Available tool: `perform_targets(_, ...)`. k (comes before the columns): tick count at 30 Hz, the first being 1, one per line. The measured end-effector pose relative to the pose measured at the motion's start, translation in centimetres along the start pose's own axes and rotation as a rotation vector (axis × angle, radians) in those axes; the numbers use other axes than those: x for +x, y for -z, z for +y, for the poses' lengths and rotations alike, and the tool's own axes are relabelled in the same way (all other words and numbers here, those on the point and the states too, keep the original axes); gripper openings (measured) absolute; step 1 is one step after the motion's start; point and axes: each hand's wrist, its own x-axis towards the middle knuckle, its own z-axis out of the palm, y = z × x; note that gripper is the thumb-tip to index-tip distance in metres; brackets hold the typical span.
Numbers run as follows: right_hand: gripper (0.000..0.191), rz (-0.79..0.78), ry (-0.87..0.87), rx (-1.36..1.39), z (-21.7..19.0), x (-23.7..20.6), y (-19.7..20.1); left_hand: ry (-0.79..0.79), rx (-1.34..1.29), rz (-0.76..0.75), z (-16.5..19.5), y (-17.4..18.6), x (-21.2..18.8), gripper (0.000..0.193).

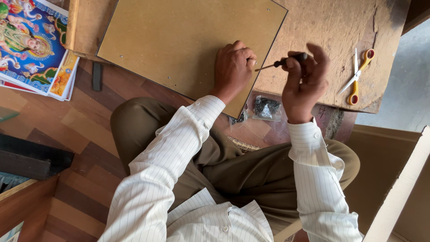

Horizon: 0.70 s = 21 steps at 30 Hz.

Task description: The person sits on the floor and uses a screwdriver to fasten screws into the back of a rectangular board. They repeatedly pick up screws from a plastic bag, insert them into pre-drilled holes, and tighten them. The person occasionally lifts the board to inspect the fastening.

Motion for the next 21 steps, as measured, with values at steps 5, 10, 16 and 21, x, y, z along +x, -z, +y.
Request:
perform_targets(5, 0.045, -0.064, 0.265, -0.459, 0.6, 0.8, -0.9, 0.002, 0.015, 0.003, -0.1, 0.0, 0.1, 0.008)
perform_targets(10, 0.046, -0.086, 0.123, -0.274, 1.5, 0.5, -1.3, 0.007, 0.016, 0.008, 0.0, 0.0, 0.2, 0.009)
perform_targets(16, 0.044, -0.121, 0.071, -0.005, 1.8, 0.5, -0.9, 0.013, 0.038, -0.013, -0.1, 0.0, 0.2, 0.011)
perform_targets(21, 0.052, -0.183, 0.101, -0.052, 1.4, 0.4, -1.1, 0.018, 0.041, -0.013, 0.0, -0.2, 0.2, 0.009)
